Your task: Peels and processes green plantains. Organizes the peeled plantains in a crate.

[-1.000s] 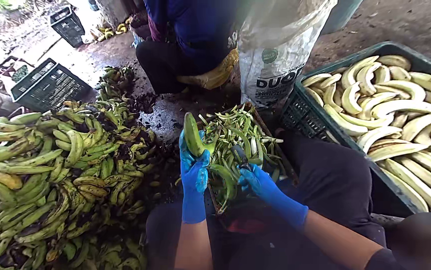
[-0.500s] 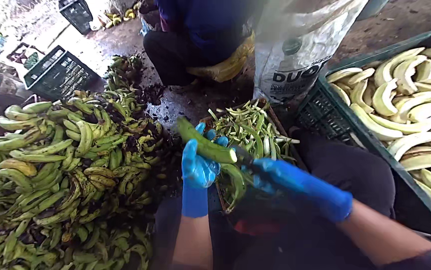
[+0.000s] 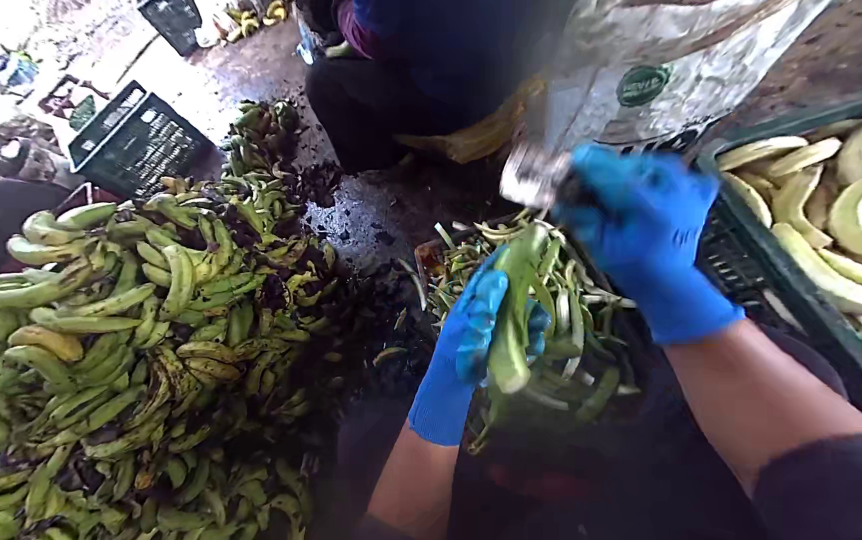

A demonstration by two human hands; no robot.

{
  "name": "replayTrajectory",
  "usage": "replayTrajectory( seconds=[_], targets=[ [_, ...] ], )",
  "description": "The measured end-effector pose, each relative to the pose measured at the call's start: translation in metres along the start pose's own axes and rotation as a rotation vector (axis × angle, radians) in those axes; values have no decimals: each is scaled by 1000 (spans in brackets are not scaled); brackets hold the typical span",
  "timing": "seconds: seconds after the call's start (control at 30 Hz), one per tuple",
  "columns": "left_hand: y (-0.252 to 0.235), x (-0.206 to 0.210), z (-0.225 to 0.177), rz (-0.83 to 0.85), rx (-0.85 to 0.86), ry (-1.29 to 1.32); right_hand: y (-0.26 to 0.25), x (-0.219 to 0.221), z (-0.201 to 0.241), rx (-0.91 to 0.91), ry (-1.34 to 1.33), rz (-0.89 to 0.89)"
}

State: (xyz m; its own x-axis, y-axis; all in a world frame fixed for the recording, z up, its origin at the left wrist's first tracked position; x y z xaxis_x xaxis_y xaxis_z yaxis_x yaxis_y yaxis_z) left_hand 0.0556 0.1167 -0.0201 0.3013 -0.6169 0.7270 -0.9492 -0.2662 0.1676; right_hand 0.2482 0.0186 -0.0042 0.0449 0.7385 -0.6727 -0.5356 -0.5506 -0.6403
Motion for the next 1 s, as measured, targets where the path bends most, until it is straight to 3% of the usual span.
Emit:
replayTrajectory(
  seconds=[0.03,0.1,0.2,0.27,0.33,0.43,0.53,0.6,0.73,0.8,0.87,0.97,1.0],
  targets=[
    [1,0,2,-1,-20,25,-14,-1,-12,89,37,-44],
    [0,-11,-11,-52,85,59,-19,-7,-8,67,-20,-48],
    [-2,-29,-37,-186,369,-6,27,-1,35,-164,-315,198],
    [0,-33,-42,-175,478,-25,54,3,52,-200,-453,387],
    [4,-23,-32,-126,414,-5,54,6,52,-185,-419,359],
    [6,-9,-9,11,93,161,18,7,24,-144,-112,46],
    [8,-11,-6,-24,43,79,-11,5,-4,48,7,-64],
    [5,-16,-18,-70,168,27,0,1,7,24,-60,13],
    [-2,-27,-34,-142,630,-124,63,-2,52,-265,-266,151],
    [-3,-21,-33,-101,689,-121,70,-2,55,-325,-278,127],
    [2,-14,-24,-89,525,-138,50,2,42,-301,-249,87],
    [-1,-14,-14,-12,75,-257,8,11,11,-153,-117,19],
    [-4,-17,-12,18,18,-248,2,13,5,-84,-78,24]
  ],
)
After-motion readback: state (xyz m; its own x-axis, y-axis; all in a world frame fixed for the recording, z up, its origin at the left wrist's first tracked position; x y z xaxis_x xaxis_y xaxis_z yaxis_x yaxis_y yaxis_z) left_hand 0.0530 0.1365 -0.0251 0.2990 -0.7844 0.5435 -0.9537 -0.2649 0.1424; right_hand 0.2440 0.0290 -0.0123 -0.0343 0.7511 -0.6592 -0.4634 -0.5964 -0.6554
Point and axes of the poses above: each hand's wrist, its own y-axis away from the middle knuckle, its own x-axis out of the palm, z = x × y, the point moved 3 cm from there along -y, towards the middle knuckle, and after that the axes turned 7 degrees about y, right-handed, at the moved point
